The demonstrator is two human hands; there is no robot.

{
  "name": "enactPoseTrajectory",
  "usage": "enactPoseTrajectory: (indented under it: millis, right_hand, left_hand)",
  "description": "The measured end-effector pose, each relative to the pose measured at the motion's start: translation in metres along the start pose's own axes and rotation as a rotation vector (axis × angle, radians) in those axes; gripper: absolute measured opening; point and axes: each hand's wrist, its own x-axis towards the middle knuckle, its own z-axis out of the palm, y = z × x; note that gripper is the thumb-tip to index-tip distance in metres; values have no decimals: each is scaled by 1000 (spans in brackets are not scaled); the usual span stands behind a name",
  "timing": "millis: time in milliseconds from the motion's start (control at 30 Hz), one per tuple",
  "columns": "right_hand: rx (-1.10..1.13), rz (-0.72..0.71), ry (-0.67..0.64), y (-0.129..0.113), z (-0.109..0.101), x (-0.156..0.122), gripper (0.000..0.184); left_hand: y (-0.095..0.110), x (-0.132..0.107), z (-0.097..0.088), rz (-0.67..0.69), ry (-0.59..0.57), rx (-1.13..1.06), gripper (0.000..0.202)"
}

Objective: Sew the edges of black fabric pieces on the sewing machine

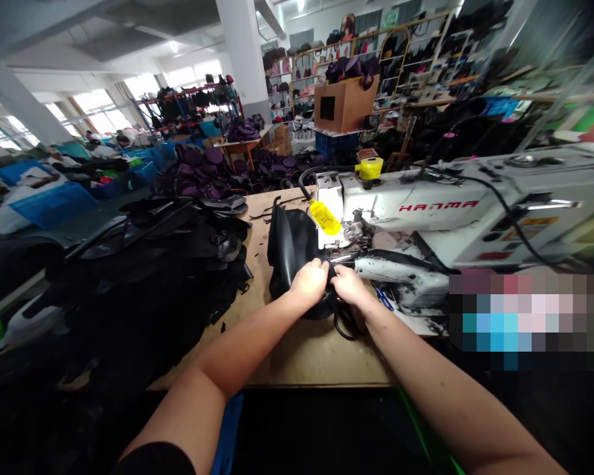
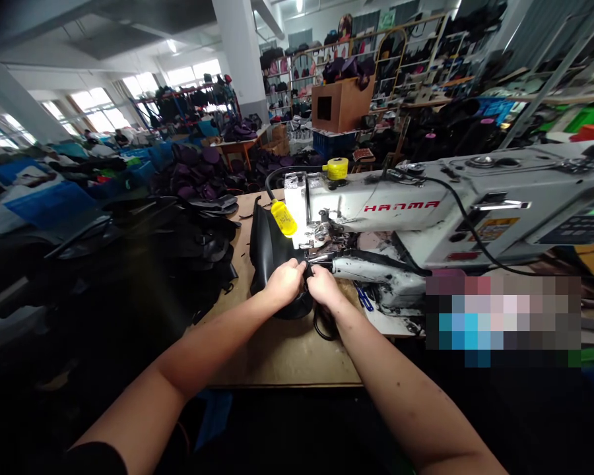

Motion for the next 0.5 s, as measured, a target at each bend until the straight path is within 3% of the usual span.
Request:
enactPoseTrajectory:
  millis: [67,133,200,300,367,500]
  right_hand:
    - [-107,-1,17,0,2,2,17]
    - [-173,11,19,-1,4,1,19]
    - [-233,45,-2,-3,5,-3,18]
    - [-348,93,-72,-10,4,-15,24]
    - [-424,89,-105,-14,0,-25,35]
    - [-446,71,-86,-14,-10,-44,35]
  left_hand:
    - [-6,-8,4,-108,21,-1,43]
    - [-9,-16,2,-198,-40,16,39]
    - [-10,-19,-7,-203,-79,61,31]
    - [-9,-16,-29,-37,81,162,33]
    - [-12,-11,-43,166,143,205,34]
    - [-31,-3,-52,566,-52,266,30]
